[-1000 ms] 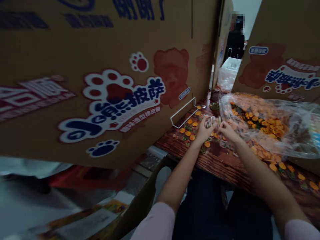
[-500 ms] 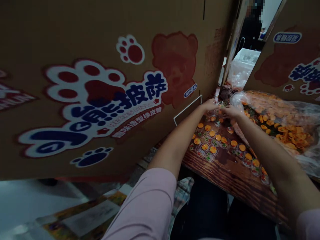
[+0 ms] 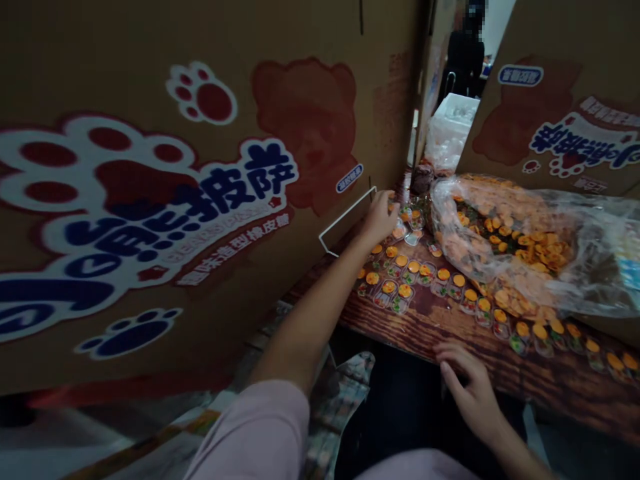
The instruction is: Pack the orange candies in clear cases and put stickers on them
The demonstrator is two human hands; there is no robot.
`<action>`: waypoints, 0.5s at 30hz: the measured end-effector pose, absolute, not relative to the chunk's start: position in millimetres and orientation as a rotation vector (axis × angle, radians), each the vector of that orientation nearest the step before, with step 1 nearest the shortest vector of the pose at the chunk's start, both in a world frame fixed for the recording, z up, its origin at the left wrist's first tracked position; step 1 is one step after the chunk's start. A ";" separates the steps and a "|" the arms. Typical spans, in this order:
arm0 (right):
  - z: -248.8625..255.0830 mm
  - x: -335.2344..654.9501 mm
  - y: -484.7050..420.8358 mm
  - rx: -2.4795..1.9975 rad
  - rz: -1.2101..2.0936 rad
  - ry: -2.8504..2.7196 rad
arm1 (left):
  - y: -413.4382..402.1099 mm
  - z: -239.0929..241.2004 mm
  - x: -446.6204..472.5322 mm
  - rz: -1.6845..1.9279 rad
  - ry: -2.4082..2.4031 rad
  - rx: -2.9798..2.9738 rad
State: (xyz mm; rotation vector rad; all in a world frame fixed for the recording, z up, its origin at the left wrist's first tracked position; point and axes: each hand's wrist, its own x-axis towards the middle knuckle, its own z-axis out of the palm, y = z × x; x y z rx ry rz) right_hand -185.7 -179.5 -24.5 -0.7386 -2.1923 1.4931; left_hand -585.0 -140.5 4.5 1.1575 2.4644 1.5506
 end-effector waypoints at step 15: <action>-80.7 -17.7 -192.4 -1.343 1.206 -1.694 | -277.0 -77.5 -297.6 1.916 2.525 0.924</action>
